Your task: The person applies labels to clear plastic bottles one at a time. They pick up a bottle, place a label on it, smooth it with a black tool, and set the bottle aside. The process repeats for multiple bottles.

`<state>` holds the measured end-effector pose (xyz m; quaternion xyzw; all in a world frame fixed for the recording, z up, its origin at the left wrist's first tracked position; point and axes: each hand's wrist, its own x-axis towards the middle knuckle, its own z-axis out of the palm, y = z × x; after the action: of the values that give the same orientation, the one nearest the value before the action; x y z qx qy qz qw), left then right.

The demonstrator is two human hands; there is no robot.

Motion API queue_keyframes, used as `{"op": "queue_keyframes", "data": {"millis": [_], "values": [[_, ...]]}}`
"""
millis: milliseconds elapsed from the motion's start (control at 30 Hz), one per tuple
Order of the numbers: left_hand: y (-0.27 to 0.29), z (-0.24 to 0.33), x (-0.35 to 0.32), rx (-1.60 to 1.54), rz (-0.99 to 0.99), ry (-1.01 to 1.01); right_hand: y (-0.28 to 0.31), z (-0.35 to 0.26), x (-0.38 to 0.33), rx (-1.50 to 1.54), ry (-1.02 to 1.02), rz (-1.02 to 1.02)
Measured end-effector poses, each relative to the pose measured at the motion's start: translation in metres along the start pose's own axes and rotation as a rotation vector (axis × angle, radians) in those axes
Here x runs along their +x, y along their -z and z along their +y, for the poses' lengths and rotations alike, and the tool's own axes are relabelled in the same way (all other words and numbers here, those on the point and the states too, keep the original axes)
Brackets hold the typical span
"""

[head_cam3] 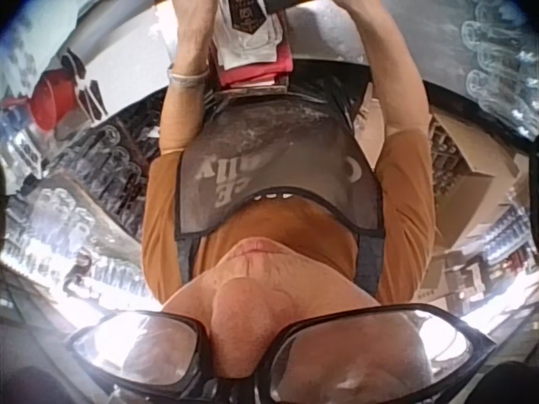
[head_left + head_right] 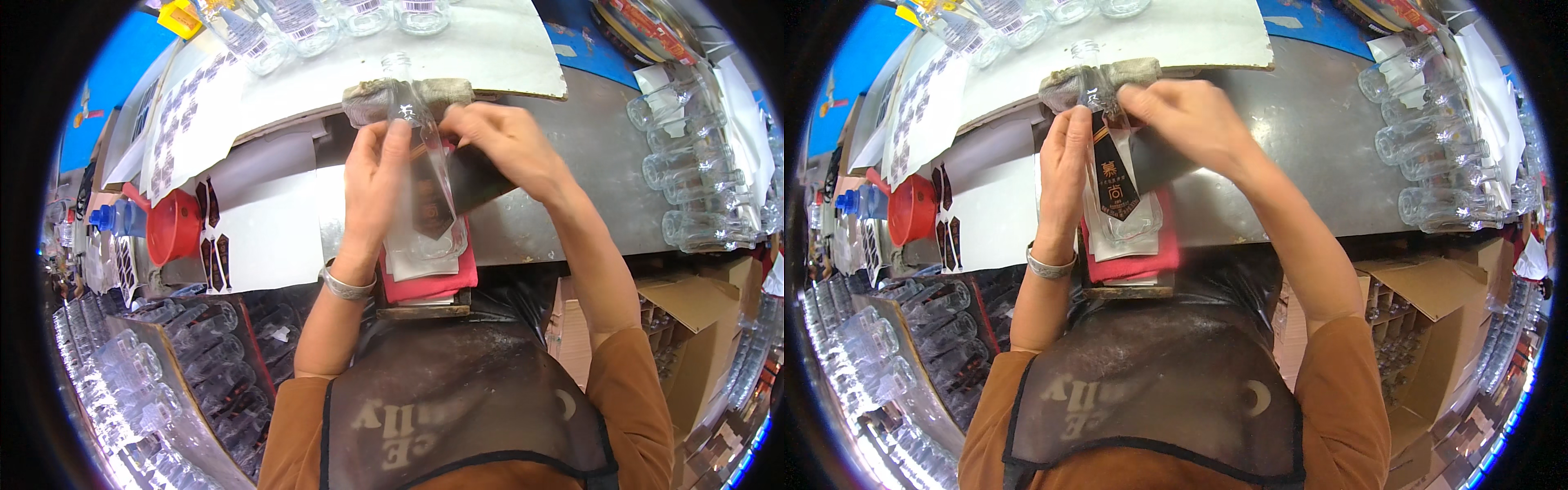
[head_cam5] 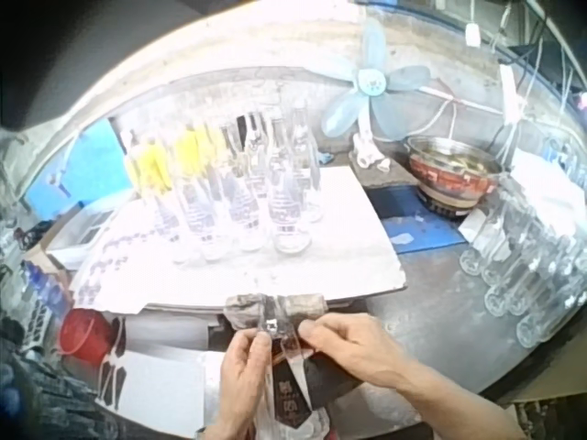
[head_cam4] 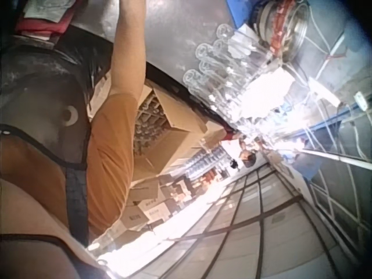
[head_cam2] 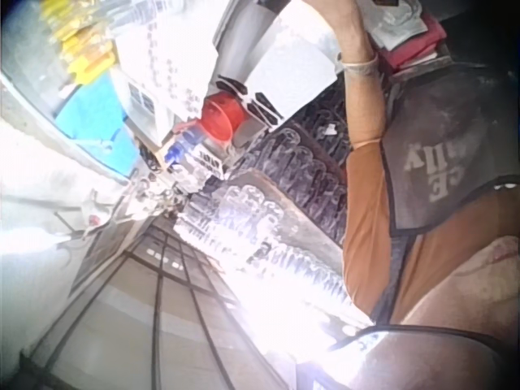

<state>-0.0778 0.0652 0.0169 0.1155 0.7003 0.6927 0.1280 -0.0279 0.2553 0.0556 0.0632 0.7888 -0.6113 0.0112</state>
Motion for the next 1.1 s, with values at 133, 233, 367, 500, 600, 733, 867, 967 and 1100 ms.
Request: {"op": "queue_keyframes", "data": {"millis": [133,233,367,500,600,733,867,967,1100], "values": [[0.010,0.001,0.000,-0.087,-0.005,0.094,0.006,-0.017,-0.009,0.131,0.165,0.123],[0.010,0.003,-0.003,-0.085,0.027,0.109,-0.004,-0.030,0.004,-0.215,0.416,0.109],[0.013,0.004,-0.009,-0.090,0.071,0.124,-0.004,-0.046,0.034,-0.683,0.784,0.328],[0.023,-0.004,-0.011,-0.076,0.087,0.083,-0.017,-0.052,0.018,-0.575,0.819,0.044],[0.025,0.001,-0.011,-0.099,0.073,0.077,-0.025,-0.044,0.005,-0.689,0.956,0.109],[0.037,0.003,-0.011,-0.044,0.103,0.096,-0.034,-0.039,-0.054,-0.544,0.828,-0.273],[0.029,0.005,-0.002,-0.020,0.046,0.081,-0.009,-0.027,-0.003,-0.550,0.727,0.186],[0.029,0.003,0.007,0.026,-0.003,0.126,-0.001,-0.019,0.000,-0.505,0.657,0.439],[0.017,0.011,0.010,0.143,-0.003,0.179,-0.016,-0.007,-0.052,-0.261,0.565,0.311]]}}
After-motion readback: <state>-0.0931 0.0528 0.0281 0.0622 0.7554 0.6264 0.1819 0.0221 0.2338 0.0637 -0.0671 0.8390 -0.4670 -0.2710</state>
